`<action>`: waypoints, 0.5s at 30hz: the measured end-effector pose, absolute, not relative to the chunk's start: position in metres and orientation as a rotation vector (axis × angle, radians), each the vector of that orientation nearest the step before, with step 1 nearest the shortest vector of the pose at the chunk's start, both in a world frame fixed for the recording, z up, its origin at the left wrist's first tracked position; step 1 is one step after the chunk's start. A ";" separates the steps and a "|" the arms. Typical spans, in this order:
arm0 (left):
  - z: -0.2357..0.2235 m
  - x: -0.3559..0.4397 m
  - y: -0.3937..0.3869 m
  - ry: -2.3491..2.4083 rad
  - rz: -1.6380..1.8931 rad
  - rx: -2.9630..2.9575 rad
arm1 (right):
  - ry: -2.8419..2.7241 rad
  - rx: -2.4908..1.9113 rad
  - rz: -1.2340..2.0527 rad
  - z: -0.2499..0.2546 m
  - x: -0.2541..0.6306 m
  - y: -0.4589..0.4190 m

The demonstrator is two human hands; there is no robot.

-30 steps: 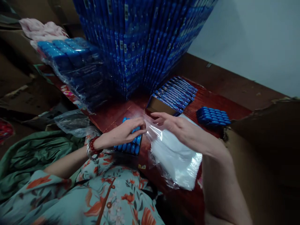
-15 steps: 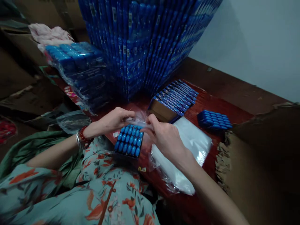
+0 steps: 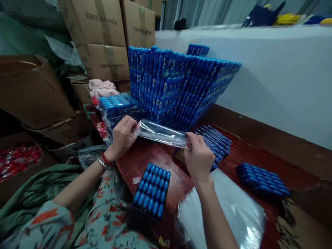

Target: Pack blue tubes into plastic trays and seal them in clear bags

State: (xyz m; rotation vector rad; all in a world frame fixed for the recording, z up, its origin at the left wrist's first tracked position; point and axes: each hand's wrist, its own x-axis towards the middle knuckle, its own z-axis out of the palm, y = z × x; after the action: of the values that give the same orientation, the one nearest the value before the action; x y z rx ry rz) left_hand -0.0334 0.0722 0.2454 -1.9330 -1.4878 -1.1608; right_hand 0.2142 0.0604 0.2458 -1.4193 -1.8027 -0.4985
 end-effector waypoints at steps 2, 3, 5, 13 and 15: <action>0.224 -0.035 0.075 -1.496 -1.496 -1.836 | -1.635 -1.371 -0.329 0.219 0.204 0.064; 0.206 -0.035 0.075 -1.564 -1.621 -1.835 | -1.570 -1.400 -0.220 0.200 0.200 0.065; 0.164 -0.031 0.074 -1.835 -1.753 -1.929 | -1.504 -1.521 0.038 0.158 0.196 0.068; 0.040 0.004 0.054 -2.393 -1.474 -2.253 | -1.590 -1.740 0.712 0.057 0.215 0.062; 0.028 0.011 0.044 -2.403 -1.453 -2.282 | -1.495 -1.757 0.780 0.043 0.218 0.055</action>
State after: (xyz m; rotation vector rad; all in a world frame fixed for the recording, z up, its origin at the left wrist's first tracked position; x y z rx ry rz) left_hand 0.0109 0.0444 0.0283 -2.2823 -2.4025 -1.4526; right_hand 0.2182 0.0551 0.0433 -1.7574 -1.4949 0.7805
